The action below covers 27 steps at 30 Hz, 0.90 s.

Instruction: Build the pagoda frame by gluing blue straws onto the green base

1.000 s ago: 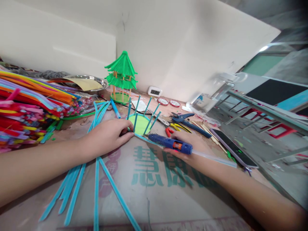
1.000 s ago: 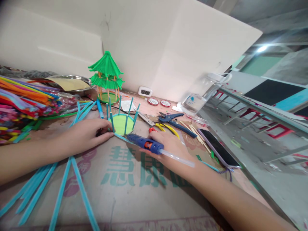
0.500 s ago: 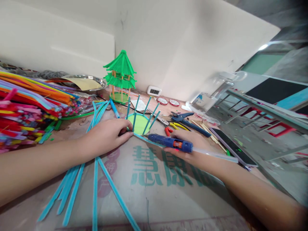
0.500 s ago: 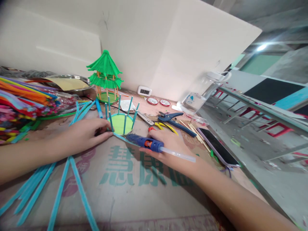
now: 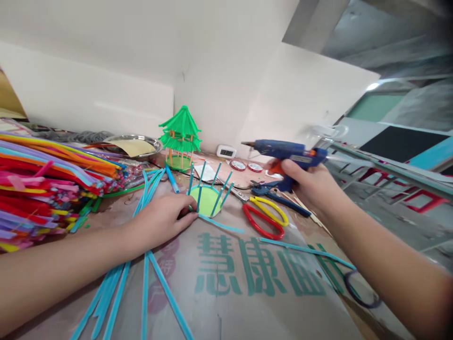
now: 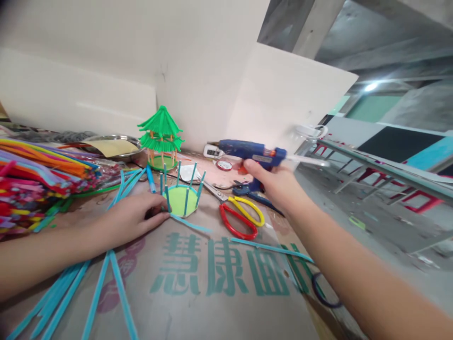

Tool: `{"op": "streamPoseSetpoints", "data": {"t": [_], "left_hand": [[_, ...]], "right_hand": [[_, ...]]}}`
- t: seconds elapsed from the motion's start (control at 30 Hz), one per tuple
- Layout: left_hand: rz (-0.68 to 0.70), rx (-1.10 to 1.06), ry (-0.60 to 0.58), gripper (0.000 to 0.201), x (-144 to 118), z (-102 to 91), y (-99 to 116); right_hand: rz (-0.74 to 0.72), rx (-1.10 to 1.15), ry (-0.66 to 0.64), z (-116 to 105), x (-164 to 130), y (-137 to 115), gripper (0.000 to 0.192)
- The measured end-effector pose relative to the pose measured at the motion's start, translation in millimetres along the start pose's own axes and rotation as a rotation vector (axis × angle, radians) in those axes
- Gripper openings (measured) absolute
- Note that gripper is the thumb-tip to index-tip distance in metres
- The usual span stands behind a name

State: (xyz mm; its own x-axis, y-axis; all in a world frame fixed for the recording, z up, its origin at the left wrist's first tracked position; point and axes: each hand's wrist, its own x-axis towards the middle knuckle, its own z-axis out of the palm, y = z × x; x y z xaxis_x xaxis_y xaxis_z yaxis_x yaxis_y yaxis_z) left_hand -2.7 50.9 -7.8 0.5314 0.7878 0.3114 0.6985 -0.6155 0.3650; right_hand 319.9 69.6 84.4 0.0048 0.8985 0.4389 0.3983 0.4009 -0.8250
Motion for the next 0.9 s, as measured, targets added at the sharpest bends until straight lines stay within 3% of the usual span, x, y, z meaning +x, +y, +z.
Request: {"op": "streamPoseSetpoints", "data": {"t": [0.13,0.23,0.37,0.47,0.7,0.9], "left_hand": [[-0.01,0.004,-0.007,0.023,0.2,-1.4,2.7],[-0.022,0.005,-0.012,0.023,-0.4,-0.9,2.9],[-0.036,-0.01,-0.009,0.022,-0.9,0.5,2.1],[-0.03,-0.026,-0.015,0.021,-0.4,0.7,1.9],[-0.035,-0.02,-0.014,0.022,-1.2,0.7,1.4],[-0.03,0.004,-0.013,0.023,-1.2,-0.3,2.1]], "right_hand": [[0.062,-0.323,-0.116,18.5,59.2,9.4,0.032],[0.085,-0.321,-0.18,44.4,90.0,32.8,0.028],[0.109,-0.311,-0.277,75.1,103.4,69.1,0.026],[0.147,-0.342,-0.339,84.5,100.5,85.6,0.025],[0.099,-0.449,-0.398,67.6,94.8,81.9,0.026],[0.027,-0.635,-0.16,37.7,61.0,72.3,0.035]]}}
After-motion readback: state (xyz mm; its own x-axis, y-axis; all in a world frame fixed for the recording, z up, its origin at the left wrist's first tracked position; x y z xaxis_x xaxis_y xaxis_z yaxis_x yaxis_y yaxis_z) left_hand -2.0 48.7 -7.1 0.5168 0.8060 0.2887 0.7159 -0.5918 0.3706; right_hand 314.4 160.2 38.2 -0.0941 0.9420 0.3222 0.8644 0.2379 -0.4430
